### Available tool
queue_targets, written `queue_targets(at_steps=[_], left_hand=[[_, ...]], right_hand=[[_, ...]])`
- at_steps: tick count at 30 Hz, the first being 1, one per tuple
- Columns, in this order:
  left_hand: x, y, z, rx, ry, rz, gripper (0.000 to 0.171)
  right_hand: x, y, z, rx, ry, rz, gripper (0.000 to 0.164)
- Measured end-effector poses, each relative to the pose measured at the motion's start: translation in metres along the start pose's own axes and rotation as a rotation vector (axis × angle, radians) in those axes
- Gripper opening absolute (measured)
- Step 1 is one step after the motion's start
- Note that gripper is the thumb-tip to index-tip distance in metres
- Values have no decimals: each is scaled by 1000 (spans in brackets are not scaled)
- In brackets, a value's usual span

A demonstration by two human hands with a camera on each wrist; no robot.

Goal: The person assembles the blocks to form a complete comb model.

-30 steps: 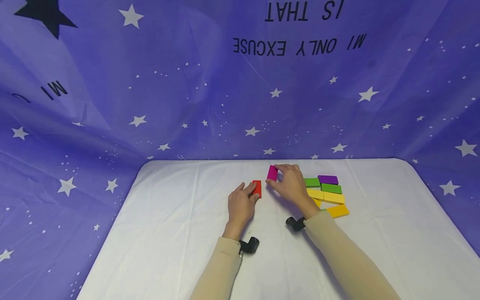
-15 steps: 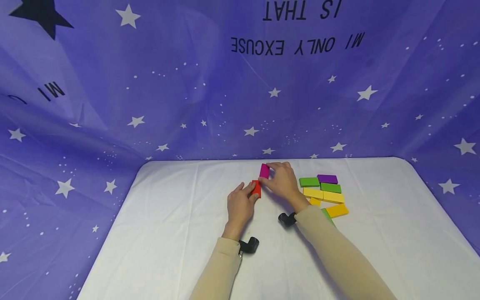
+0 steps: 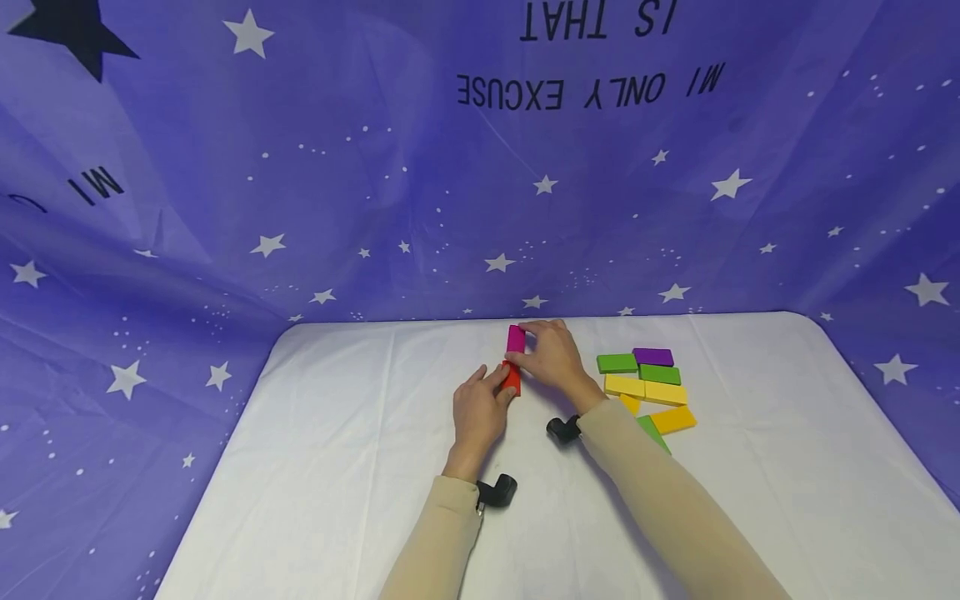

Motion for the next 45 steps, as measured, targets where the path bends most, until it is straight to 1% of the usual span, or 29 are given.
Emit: queue_targets(at_steps=[7, 17, 23, 26, 30, 34, 45], left_hand=[[-2, -2, 1, -12, 6, -6, 40], [-2, 0, 0, -32, 22, 0, 40], [-2, -1, 0, -29, 27, 5, 40], [-1, 0, 0, -29, 32, 2, 40], [-1, -1, 0, -20, 26, 0, 41], [-2, -2, 0, -14, 23, 7, 41], [-2, -2, 0, -18, 25, 0, 40]], right_hand=[[-8, 1, 4, -7, -29, 34, 62], [-13, 3, 9, -5, -60, 26, 59], [-18, 8, 8, -32, -106, 80, 59], [-20, 10, 8, -22, -124, 132, 57], [-21, 14, 9, 2, -128, 174, 51], [-22, 19, 9, 12, -122, 193, 47], [-23, 23, 9, 31, -136, 211, 48]])
Point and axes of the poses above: each hand's wrist, its own z-axis towards the middle knuckle, its own x-axis out of the back of the hand, y = z × x, the point moved 7 cm from there along z, towards the middle knuckle, and after that the axes turned 5 degrees about x, right-handed, at the moved point
